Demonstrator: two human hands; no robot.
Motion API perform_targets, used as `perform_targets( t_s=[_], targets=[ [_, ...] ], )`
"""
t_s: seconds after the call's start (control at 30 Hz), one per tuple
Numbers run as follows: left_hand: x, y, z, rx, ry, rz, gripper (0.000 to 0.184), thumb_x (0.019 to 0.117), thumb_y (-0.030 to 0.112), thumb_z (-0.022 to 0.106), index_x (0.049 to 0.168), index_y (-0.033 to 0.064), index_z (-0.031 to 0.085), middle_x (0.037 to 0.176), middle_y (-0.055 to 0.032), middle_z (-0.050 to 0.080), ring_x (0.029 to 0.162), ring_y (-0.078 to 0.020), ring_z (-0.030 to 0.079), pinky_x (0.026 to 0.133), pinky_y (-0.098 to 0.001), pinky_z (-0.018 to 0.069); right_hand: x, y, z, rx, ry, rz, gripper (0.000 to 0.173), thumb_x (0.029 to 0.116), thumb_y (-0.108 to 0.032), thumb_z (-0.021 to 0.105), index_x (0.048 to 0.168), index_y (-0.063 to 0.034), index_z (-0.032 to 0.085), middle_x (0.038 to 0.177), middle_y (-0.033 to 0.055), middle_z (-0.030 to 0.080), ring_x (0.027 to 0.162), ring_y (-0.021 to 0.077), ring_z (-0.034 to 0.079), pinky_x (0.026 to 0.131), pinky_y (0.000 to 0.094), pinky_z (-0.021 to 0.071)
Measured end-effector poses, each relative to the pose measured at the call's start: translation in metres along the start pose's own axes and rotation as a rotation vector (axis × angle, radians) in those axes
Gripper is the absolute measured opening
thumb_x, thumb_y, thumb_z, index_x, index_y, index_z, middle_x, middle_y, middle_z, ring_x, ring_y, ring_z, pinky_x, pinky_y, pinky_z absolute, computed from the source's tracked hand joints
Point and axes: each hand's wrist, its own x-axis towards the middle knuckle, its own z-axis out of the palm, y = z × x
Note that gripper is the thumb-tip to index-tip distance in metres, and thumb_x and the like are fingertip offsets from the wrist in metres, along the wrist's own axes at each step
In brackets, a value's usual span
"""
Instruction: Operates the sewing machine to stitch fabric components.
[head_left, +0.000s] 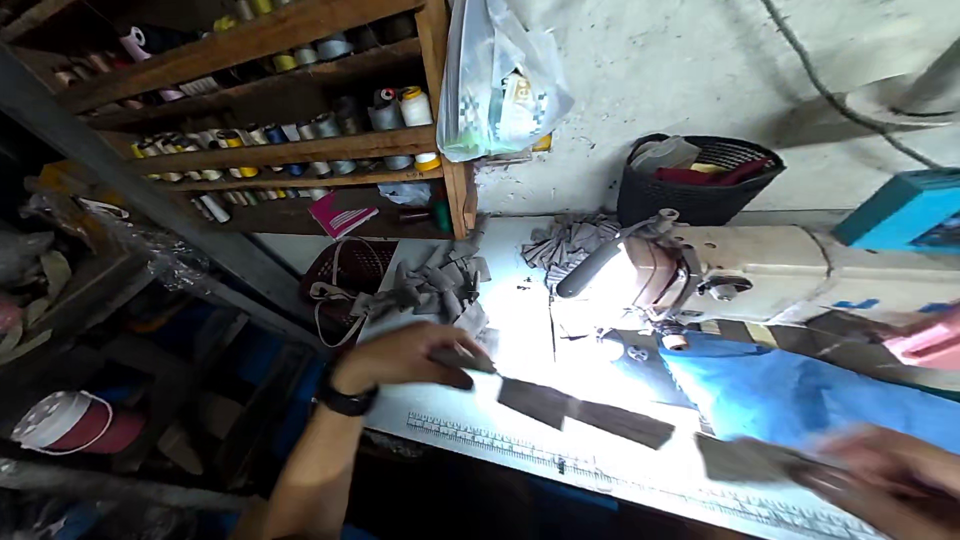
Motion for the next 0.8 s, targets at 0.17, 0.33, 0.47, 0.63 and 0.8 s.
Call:
perform_targets(
  t_s=[0.17,0.33,0.47,0.63,0.8],
  targets=[
    [0.019,-0.013,-0.009,0.672,0.296,-0.428,0.063,0.0785,0.028,0.087,0.133,0.0038,0.066,0.123,-0.0255,0.066,0.118,-0.0454,0.059,0.100,-0.0686,0.0425,0.052,0.097,0.084,-0.378,-0.005,0.125,0.027,0.0980,-0.032,0.061,0.090,-0.0089,0.071,0.069,-0.0001,0.059,0.062,0.0079,0.055,0.059,0.0300,0.0487],
    [0.124,-0.048,0.090,0.088,-0.054,-0.033,0.068,0.0843,0.048,0.080,0.133,0.0041,0.063,0.126,-0.0111,0.068,0.120,-0.0176,0.063,0.106,-0.0388,0.0497,0.071,0.126,0.090,-0.270,0.073,0.176,0.032,0.0963,-0.036,0.067,0.109,-0.0070,0.074,0.108,0.0076,0.070,0.099,0.0126,0.064,0.091,0.0328,0.0536],
    [0.159,-0.050,0.129,-0.211,-0.046,-0.128,0.026,0.0969,0.032,0.068,0.094,0.0061,0.070,0.081,0.0027,0.064,0.075,-0.0035,0.058,0.074,-0.0275,0.0505,0.067,0.136,0.080,-0.183,0.204,0.285,0.032,0.0939,-0.029,0.071,0.113,-0.0038,0.068,0.099,0.0063,0.069,0.089,0.0088,0.065,0.082,0.0287,0.0550],
    [0.151,-0.054,0.129,-0.253,0.098,-0.142,0.025,0.1023,0.026,0.060,0.097,0.0058,0.072,0.080,0.0043,0.063,0.070,-0.0003,0.055,0.069,-0.0221,0.0487,0.066,0.139,0.075,-0.054,0.201,0.266,0.034,0.0918,-0.026,0.073,0.115,-0.0017,0.067,0.105,0.0058,0.069,0.095,0.0058,0.065,0.085,0.0235,0.0543],
    [0.149,-0.060,0.133,-0.248,0.212,-0.010,0.023,0.1027,0.019,0.059,0.099,0.0028,0.074,0.090,-0.0006,0.070,0.086,-0.0023,0.064,0.083,-0.0240,0.0536,0.067,0.134,0.074,-0.027,0.144,0.305,0.027,0.0938,-0.029,0.070,0.113,-0.0100,0.068,0.098,-0.0034,0.070,0.086,-0.0009,0.063,0.076,0.0189,0.0528]
  ],
)
